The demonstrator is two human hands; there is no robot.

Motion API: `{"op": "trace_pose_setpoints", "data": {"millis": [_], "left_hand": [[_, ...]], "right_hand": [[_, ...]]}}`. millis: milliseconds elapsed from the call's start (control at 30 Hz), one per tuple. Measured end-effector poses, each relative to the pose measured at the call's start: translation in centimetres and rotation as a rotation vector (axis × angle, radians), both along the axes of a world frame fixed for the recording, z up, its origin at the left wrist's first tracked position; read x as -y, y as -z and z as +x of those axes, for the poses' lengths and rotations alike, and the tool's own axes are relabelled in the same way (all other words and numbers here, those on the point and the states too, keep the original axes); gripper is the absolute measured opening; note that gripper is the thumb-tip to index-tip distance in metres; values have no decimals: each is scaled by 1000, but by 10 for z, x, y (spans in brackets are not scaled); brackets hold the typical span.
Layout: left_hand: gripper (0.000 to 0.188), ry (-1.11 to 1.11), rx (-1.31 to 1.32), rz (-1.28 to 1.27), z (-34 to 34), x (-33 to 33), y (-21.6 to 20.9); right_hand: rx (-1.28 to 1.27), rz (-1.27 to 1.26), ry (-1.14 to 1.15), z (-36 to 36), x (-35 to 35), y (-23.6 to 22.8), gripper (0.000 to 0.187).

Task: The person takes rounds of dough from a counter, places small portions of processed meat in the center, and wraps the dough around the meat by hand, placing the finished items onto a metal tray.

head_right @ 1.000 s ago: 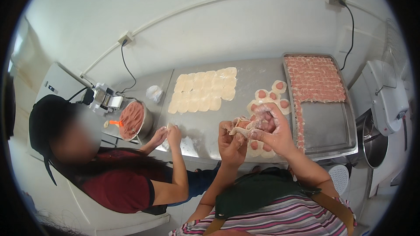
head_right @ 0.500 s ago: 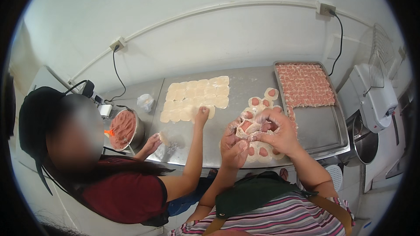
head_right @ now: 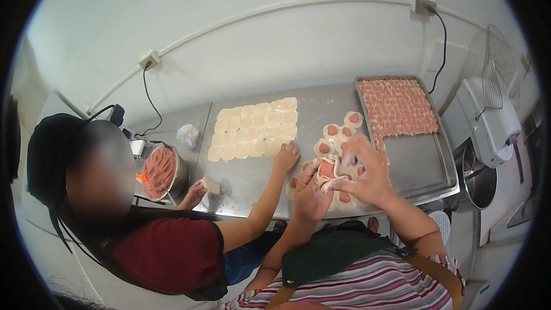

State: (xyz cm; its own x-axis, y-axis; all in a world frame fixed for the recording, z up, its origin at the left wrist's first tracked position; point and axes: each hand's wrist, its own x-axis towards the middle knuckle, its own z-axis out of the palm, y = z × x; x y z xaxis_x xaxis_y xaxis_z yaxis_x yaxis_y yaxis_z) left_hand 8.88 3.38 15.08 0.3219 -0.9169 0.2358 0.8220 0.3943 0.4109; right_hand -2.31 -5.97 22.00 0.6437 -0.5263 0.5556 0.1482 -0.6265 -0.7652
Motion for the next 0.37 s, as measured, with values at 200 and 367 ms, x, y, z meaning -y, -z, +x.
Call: {"op": "trace_pose_setpoints", "data": {"millis": [200,367], "left_hand": [[39,179,-208,-21,-4,11,5],[48,-119,230,160,-17,12,13]], "right_hand": [[-41,120,-199,21,2,-19,35],[-64,204,-373,24,5,-7,39]]}}
